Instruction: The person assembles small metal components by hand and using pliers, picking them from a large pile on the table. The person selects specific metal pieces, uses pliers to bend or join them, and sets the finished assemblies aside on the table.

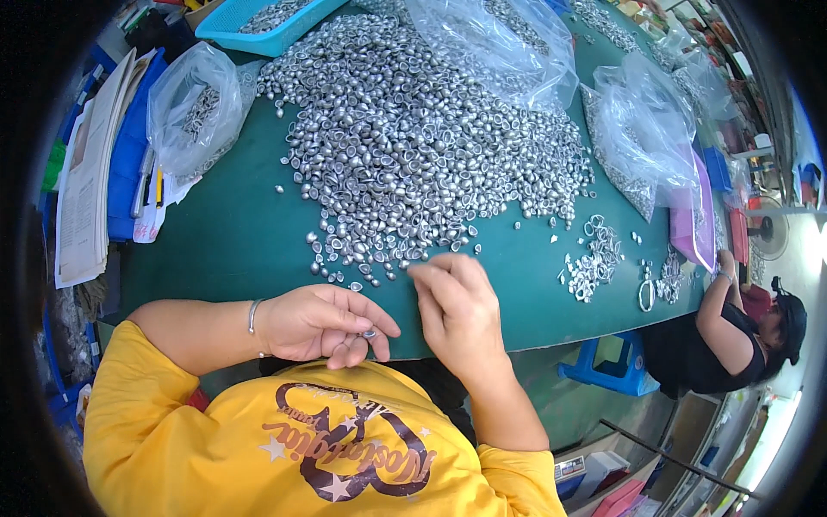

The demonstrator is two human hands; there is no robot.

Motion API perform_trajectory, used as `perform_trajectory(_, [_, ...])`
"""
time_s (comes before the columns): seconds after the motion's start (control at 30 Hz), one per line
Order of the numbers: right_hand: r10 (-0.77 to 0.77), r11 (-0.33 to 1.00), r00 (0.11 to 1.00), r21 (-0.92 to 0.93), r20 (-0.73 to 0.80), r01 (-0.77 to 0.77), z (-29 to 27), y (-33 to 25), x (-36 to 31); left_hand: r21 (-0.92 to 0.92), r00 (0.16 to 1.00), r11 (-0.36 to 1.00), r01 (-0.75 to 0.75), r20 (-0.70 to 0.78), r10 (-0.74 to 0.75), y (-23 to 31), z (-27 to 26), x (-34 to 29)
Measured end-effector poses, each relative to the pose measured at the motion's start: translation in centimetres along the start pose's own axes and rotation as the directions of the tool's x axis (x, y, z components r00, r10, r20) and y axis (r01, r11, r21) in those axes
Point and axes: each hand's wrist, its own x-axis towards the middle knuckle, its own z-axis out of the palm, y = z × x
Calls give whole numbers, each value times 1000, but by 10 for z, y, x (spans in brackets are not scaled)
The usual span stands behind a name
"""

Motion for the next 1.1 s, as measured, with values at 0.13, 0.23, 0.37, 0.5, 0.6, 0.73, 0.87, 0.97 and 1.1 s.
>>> perform_trajectory(0.13, [-102,962,995,-253,2,100,14,9,16,8,1000,1000,-8,2,8,0,-1,0])
perform_trajectory(0.23, [-51,970,999,-238,-8,48,14,16,14,39,999,999,-4,-37,5,2,3,-2])
perform_trajectory(0.37, [192,975,981,115,-17,-189,7,10,15,41,998,999,8,-59,-6,3,5,0])
perform_trajectory(0.5, [477,209,789,822,387,-529,-10,13,16,34,999,999,-9,-53,11,2,3,-1])
perform_trajectory(0.6, [409,-40,763,845,500,-533,-14,21,12,53,999,998,-26,-33,28,1,3,0])
perform_trajectory(0.73, [321,68,852,887,413,-456,-11,15,5,10,999,999,-43,-16,43,0,2,0])
perform_trajectory(0.87, [38,927,978,358,203,-110,-8,-10,7,-56,998,997,-60,-19,59,1,3,0])
perform_trajectory(0.97, [-40,997,999,-67,6,40,-1,5,12,-13,999,999,-44,-12,43,1,2,0])
perform_trajectory(1.1, [-169,981,986,-99,17,170,16,15,22,-6,999,999,-47,-11,47,2,2,0])
